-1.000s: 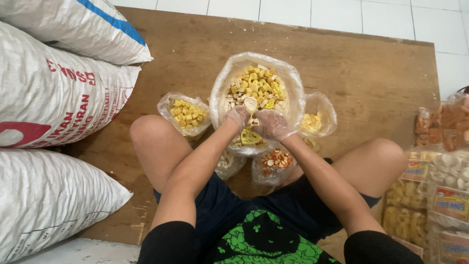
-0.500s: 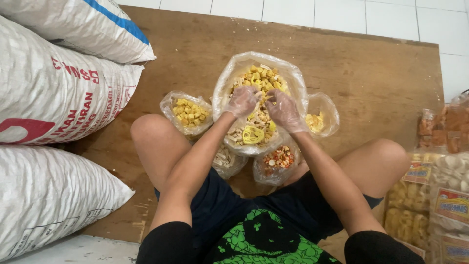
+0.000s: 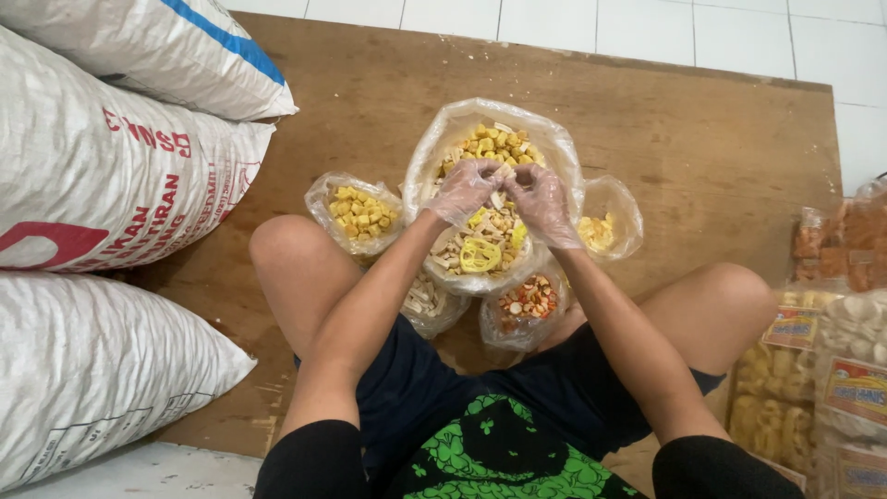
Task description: Mixing various types of crackers and snacks by hand into a large plastic bag while sitting on the floor.
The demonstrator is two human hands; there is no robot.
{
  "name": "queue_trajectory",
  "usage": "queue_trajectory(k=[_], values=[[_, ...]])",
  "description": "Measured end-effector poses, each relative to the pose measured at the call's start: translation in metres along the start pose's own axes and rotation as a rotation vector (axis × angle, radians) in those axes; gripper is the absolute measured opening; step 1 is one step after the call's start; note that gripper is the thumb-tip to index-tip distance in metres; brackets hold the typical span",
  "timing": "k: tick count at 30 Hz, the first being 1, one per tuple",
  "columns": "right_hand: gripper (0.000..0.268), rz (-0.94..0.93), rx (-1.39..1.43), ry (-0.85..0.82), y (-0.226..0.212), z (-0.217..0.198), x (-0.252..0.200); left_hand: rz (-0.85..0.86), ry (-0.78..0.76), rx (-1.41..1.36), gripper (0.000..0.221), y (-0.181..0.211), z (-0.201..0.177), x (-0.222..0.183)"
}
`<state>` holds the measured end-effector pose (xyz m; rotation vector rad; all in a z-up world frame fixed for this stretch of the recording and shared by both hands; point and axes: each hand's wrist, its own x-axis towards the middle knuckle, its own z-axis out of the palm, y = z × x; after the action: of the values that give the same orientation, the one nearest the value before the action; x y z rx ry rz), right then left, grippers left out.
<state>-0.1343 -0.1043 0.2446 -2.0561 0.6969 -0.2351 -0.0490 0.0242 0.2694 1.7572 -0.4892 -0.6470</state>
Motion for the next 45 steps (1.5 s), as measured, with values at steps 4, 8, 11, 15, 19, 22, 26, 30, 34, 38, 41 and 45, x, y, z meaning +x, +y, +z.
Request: queue_trajectory(k=[4, 8, 11, 15, 19, 22, 26, 30, 34, 38, 41, 45], values=[[0.025, 0.006, 0.008, 0.032, -0.007, -0.004, -0.003, 0.019, 0.072, 0.049, 0.023, -0.006, -0.002, 0.006], [0.031, -0.008, 0.032, 0.068, -0.002, -0.005, 0.001, -0.032, 0.166, -0.030, 0.026, -0.011, -0.008, 0.015], [0.038, -0.033, 0.073, 0.049, -0.010, -0.010, 0.000, -0.018, 0.174, -0.234, 0.030, -0.008, -0.010, 0.017], [0.030, -0.036, 0.073, 0.014, -0.021, -0.009, -0.008, 0.014, 0.162, -0.428, 0.029, -0.024, -0.007, 0.027], [0.031, -0.024, 0.073, 0.019, -0.040, -0.004, -0.022, -0.003, 0.096, -0.508, 0.031, 0.001, 0.000, 0.006], [0.034, 0.002, 0.118, 0.037, -0.035, -0.011, -0.021, -0.021, 0.057, -0.302, 0.025, 0.005, -0.003, 0.002], [0.026, -0.134, 0.414, 0.020, -0.019, -0.015, -0.012, -0.021, 0.080, -0.063, 0.030, -0.055, 0.004, 0.049], [0.028, -0.140, 0.503, 0.045, -0.013, -0.009, -0.007, 0.004, 0.100, 0.271, 0.034, -0.060, 0.012, 0.048], [0.024, -0.144, 0.531, 0.046, -0.025, -0.014, -0.016, 0.177, 0.079, 0.268, 0.028, -0.028, -0.005, 0.019], [0.023, -0.132, 0.578, 0.046, -0.026, -0.013, -0.016, 0.230, 0.059, 0.115, 0.022, -0.016, -0.012, 0.006], [0.022, -0.159, 0.576, 0.035, -0.025, -0.013, -0.015, 0.242, 0.047, 0.095, 0.019, -0.006, -0.016, -0.001], [0.024, -0.219, 0.566, -0.011, -0.022, -0.010, -0.019, 0.240, 0.057, 0.207, 0.013, 0.011, -0.021, -0.015]])
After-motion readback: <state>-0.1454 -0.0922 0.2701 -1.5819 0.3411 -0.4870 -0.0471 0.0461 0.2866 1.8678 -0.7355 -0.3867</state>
